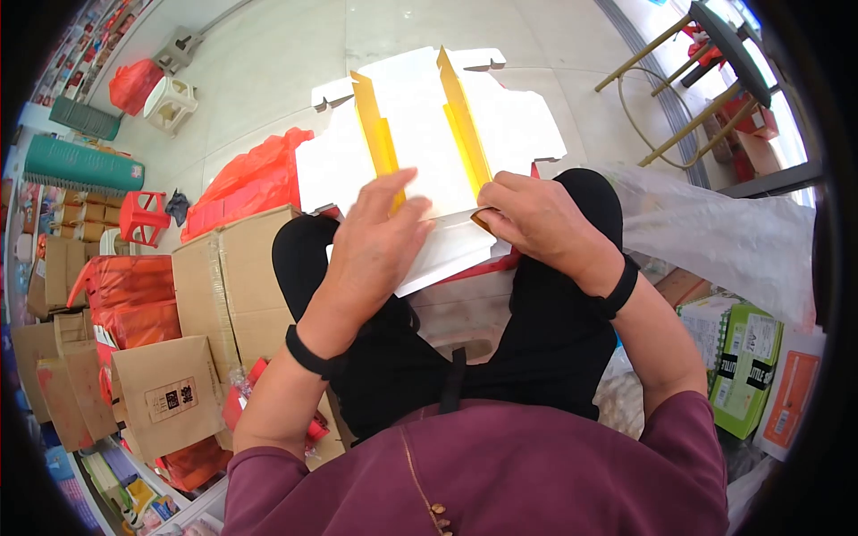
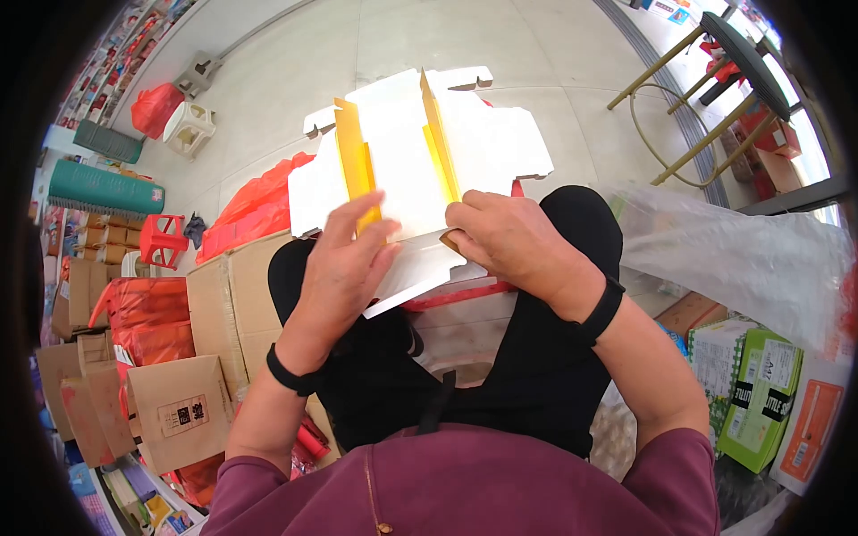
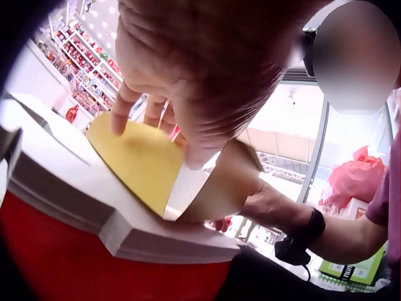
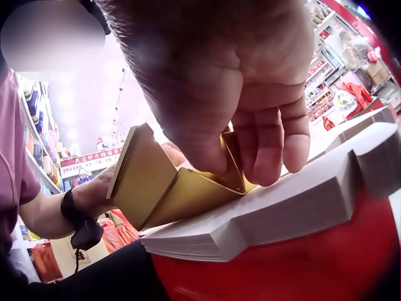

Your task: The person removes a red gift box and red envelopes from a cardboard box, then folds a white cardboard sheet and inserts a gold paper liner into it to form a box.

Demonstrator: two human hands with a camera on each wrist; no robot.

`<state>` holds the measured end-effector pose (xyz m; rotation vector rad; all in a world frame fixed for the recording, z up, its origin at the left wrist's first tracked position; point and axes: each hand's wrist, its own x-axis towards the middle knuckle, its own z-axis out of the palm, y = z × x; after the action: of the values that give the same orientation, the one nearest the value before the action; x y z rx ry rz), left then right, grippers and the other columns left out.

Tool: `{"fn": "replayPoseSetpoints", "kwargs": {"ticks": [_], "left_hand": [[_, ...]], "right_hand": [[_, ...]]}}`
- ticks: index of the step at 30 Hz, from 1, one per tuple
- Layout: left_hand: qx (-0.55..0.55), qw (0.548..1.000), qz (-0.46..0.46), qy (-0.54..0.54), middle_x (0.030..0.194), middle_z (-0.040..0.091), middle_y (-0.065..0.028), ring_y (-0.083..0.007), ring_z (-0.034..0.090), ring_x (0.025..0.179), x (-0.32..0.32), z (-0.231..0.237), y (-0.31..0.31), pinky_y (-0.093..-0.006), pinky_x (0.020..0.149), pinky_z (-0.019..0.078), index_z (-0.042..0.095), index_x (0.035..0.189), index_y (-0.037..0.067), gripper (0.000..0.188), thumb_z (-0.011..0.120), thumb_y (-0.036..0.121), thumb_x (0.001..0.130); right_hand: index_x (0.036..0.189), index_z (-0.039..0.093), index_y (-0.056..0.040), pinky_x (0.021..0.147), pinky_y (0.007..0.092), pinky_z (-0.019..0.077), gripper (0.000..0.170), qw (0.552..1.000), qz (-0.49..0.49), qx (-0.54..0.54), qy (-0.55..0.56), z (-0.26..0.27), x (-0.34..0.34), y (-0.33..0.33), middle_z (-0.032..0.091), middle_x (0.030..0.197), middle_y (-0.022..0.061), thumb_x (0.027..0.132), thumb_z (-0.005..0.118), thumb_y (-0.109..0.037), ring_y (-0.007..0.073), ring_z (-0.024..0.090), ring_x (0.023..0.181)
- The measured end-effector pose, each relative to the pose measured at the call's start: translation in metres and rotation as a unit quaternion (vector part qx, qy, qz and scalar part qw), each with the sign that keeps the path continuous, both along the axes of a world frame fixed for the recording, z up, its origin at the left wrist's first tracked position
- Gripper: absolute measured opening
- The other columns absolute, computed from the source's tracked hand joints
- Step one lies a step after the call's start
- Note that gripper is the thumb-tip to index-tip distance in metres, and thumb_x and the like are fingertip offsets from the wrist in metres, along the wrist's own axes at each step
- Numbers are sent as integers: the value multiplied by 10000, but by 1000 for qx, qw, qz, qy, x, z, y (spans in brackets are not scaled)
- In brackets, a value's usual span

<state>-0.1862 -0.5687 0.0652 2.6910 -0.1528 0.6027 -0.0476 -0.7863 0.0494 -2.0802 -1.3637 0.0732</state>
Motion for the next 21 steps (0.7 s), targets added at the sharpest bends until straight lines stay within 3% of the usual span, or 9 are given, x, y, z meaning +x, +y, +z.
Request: {"fn": "replayPoseSetpoints", "kwargs": {"ticks": [3, 8, 13, 19, 21], "left_hand": [[-25, 997, 70, 13, 1230, 652, -177, -330, 665, 1065, -25, 11, 13, -396, 861, 592, 654, 1214, 50, 365, 761, -11, 871], [-75, 987, -72, 122, 1203, 644, -166, -374, 633, 1133, -62, -2, 24, -442, 957, 531, 611, 1153, 61, 419, 778, -12, 775], [-16, 996, -64, 60, 1192, 665, -134, -351, 676, 1090, -50, -20, 20, -415, 910, 571, 617, 1129, 66, 466, 847, -18, 732], [-30, 993, -112, 14, 1171, 693, -117, -316, 716, 1031, -38, -12, 26, -389, 798, 625, 623, 1054, 45, 349, 777, -45, 754], [-32, 992, -117, 17, 1222, 683, -115, -317, 700, 1092, -35, -12, 30, -399, 856, 612, 636, 1090, 59, 384, 787, -33, 749]], "right_hand": [[955, 645, -64, 658, 420, 526, 122, 1000, -8, 13, 22, -2, 0, -3, 651, 876, 105, 922, 743, -130, 332, 664, 760], [950, 641, -56, 658, 417, 521, 112, 999, -11, 28, 39, -5, 1, -2, 651, 860, 116, 927, 732, -115, 341, 659, 749], [945, 638, -46, 672, 427, 519, 100, 999, 5, 22, 38, -3, 4, -1, 648, 855, 132, 937, 715, -109, 359, 657, 762], [947, 638, -43, 680, 438, 518, 106, 999, 5, -6, 40, -1, 6, -4, 652, 850, 141, 946, 702, -128, 369, 655, 765], [952, 639, -43, 678, 439, 516, 114, 999, 9, -8, 37, -1, 6, -3, 651, 843, 144, 953, 695, -142, 371, 654, 764]]}}
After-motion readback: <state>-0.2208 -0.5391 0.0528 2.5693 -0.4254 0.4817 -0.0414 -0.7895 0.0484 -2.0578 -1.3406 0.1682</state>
